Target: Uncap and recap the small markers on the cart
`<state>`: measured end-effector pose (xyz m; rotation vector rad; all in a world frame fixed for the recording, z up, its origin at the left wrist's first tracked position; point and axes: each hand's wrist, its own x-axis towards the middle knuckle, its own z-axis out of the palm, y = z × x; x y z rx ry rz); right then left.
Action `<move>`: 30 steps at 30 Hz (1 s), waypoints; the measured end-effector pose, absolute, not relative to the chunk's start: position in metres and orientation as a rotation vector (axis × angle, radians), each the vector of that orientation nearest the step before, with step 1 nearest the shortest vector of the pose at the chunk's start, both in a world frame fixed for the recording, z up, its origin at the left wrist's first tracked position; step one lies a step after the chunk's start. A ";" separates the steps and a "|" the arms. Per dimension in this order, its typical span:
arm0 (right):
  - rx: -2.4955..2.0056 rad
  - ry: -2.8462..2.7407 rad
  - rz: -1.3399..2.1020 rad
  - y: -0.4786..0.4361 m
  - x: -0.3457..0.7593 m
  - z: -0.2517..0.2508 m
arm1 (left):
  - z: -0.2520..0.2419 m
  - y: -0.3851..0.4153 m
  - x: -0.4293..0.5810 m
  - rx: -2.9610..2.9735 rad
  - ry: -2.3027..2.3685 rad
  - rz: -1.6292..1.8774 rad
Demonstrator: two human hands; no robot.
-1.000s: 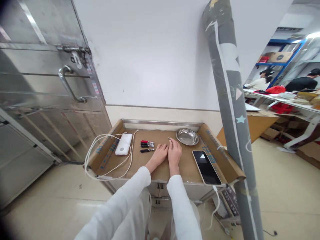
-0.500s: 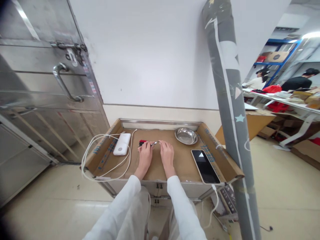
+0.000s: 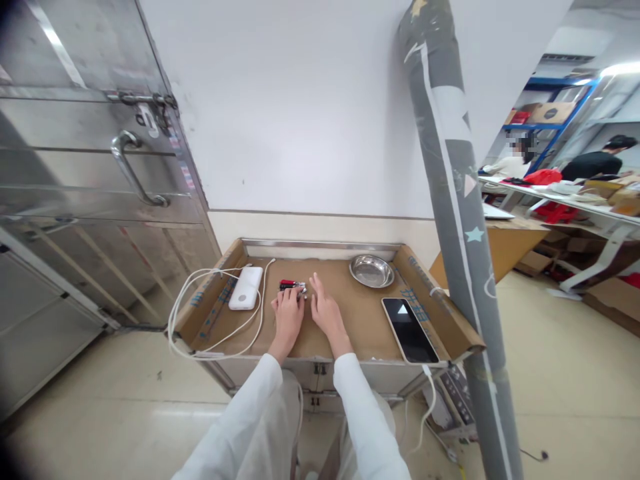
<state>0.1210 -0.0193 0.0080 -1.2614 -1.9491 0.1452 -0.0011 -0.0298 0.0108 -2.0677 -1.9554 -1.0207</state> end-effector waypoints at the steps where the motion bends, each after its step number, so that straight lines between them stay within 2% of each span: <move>1: -1.299 -1.894 0.156 -0.019 0.122 0.007 | 0.011 -0.032 -0.001 -2.035 -1.983 -0.972; 6: -1.539 -1.716 0.099 -0.017 0.128 -0.002 | 0.008 -0.040 0.002 -2.020 -1.963 -0.716; 11: -1.783 -1.790 -0.029 -0.015 0.130 -0.014 | 0.002 -0.036 0.004 -2.051 -1.962 -0.646; 19: -1.862 -1.802 -0.098 -0.009 0.131 -0.015 | 0.002 -0.025 0.005 -2.174 -1.957 -0.804; 25: -1.830 -1.840 -0.081 -0.011 0.134 -0.015 | 0.007 -0.031 0.000 -2.910 -1.445 -1.022; 30: -1.783 -1.826 -0.021 -0.014 0.137 -0.018 | 0.004 -0.028 -0.002 -2.930 -1.592 -1.045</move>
